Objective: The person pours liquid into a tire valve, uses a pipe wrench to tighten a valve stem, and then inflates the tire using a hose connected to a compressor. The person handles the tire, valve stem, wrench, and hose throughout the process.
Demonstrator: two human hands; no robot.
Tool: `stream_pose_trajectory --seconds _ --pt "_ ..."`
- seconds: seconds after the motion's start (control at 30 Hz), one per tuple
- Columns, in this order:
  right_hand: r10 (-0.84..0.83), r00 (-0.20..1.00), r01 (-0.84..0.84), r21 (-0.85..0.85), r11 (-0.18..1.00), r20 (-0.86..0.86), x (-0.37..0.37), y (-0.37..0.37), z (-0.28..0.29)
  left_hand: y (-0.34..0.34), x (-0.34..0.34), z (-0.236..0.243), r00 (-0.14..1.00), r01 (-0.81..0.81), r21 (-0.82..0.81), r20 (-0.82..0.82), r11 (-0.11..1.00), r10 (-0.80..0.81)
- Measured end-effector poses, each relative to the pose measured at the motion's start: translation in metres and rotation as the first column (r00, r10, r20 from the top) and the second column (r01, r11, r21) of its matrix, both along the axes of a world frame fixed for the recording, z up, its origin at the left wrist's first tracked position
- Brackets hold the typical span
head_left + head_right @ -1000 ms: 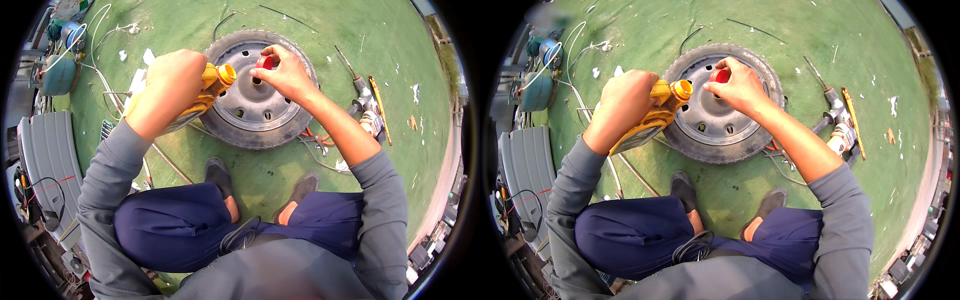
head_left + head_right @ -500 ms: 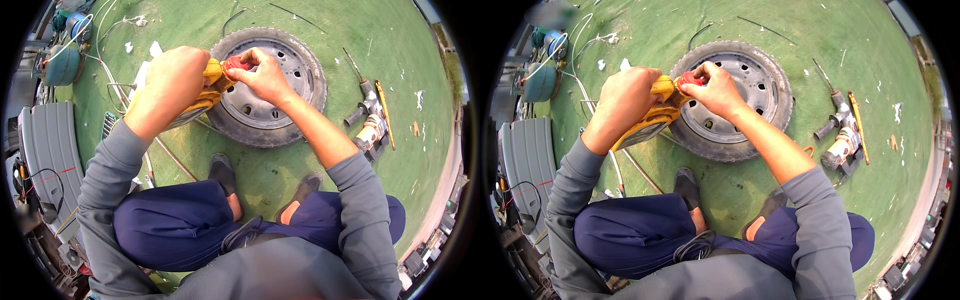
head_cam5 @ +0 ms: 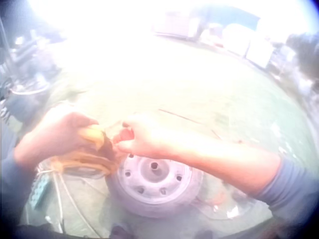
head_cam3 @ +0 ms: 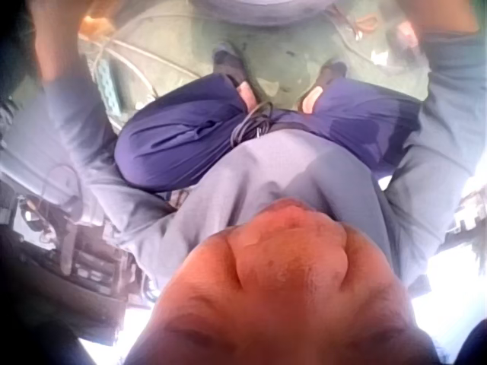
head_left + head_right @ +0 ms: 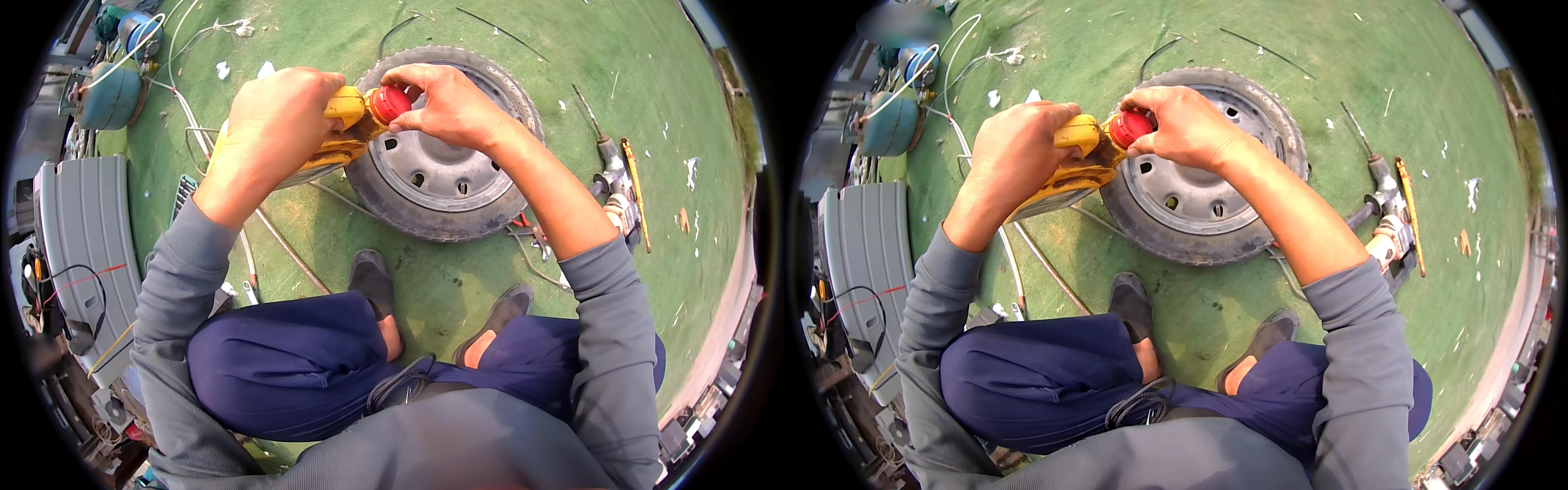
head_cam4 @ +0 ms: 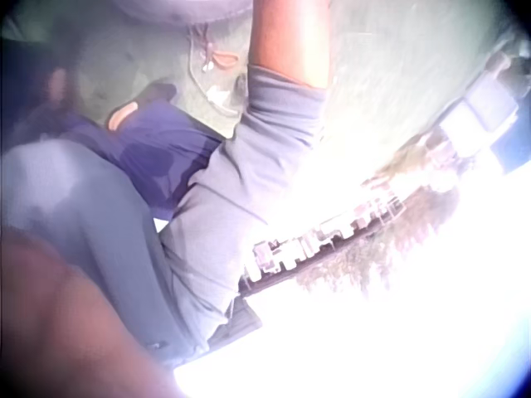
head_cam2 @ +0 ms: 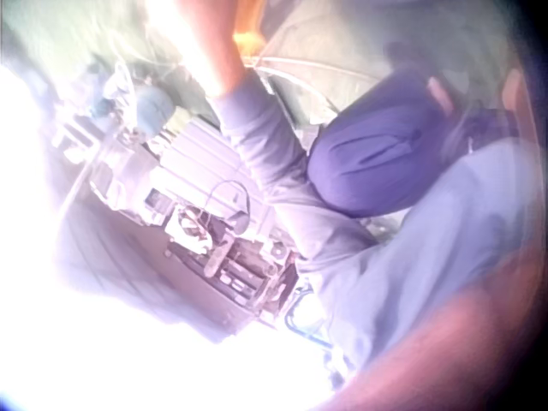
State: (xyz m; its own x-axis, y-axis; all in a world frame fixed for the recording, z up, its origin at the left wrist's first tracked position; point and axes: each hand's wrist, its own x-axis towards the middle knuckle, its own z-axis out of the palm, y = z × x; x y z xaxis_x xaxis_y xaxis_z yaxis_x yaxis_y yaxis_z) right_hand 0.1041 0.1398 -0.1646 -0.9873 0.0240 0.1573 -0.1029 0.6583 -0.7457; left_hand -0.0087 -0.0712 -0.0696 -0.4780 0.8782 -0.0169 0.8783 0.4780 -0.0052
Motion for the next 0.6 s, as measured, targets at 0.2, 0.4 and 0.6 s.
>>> stream_pose_trajectory --seconds 0.2,0.4,0.6 --pt "0.177 0.938 -0.098 0.261 0.96 -0.298 -0.012 0.002 0.005 -0.004 -0.021 0.01 0.999 0.031 0.083 0.012 0.996 -0.032" --pt "0.251 0.945 -0.173 0.331 0.928 -0.211 -0.014 0.013 0.029 0.007 -0.038 0.025 0.988 0.075 0.082 0.131 0.994 -0.085" --pt "0.307 0.95 -0.293 0.193 0.937 -0.049 -0.022 0.025 0.088 0.018 -0.027 0.038 0.987 0.022 0.128 0.157 0.991 -0.042"
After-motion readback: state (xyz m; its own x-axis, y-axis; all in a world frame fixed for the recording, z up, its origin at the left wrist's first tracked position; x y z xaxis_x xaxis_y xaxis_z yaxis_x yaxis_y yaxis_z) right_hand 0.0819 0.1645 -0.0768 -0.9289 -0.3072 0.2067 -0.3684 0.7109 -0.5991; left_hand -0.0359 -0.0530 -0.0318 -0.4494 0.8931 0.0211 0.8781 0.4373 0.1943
